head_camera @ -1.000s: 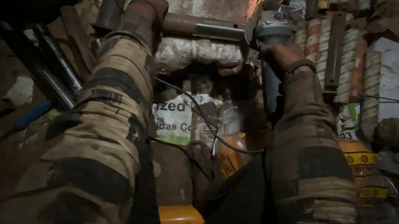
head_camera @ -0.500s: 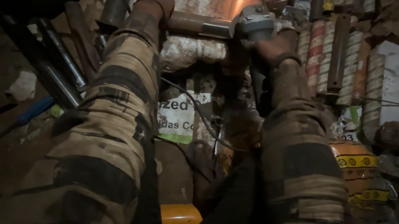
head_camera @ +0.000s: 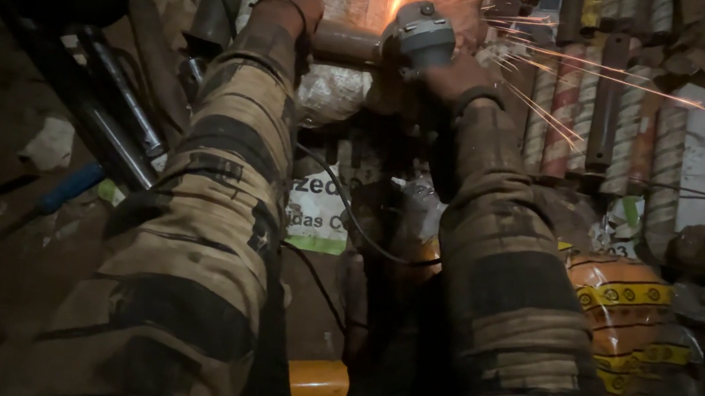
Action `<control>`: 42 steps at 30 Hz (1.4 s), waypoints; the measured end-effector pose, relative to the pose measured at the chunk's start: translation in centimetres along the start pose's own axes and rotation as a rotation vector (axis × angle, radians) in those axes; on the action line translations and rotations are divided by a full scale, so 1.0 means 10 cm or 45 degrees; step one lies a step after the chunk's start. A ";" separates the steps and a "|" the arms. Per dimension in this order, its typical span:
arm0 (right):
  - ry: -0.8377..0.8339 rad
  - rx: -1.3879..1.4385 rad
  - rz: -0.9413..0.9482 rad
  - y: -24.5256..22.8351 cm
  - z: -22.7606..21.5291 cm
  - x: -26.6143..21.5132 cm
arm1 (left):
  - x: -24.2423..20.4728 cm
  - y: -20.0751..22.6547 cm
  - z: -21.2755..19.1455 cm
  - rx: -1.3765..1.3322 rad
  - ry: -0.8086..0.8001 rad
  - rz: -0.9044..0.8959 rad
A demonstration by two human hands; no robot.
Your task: The person uses an angle grinder to grind the surface of a metal pipe held by hand on a cluttered workshop floor.
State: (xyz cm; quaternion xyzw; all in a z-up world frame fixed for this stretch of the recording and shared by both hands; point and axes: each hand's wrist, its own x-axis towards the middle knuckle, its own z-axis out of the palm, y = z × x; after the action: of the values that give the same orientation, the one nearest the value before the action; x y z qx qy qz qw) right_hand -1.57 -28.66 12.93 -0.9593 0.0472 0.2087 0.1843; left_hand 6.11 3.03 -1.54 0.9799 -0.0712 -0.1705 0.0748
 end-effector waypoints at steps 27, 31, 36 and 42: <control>0.015 0.293 0.178 1.08 -0.43 -0.01 | -0.43 0.30 -0.38 0.113 -0.212 -0.065; -0.021 0.368 0.121 1.10 -0.40 0.04 | -0.40 0.28 -0.35 0.113 -0.213 -0.070; 0.025 0.323 0.008 0.93 -0.46 -0.15 | -0.38 0.25 -0.34 0.111 -0.206 -0.066; 0.152 0.244 -0.052 0.69 -0.44 -0.25 | -0.38 0.25 -0.35 0.109 -0.205 -0.060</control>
State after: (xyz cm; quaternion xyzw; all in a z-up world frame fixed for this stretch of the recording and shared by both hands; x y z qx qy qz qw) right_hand -3.29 -36.65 15.33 -0.9488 0.0584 0.1419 0.2763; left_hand 3.49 1.59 3.37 0.9668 -0.0611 -0.2472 0.0228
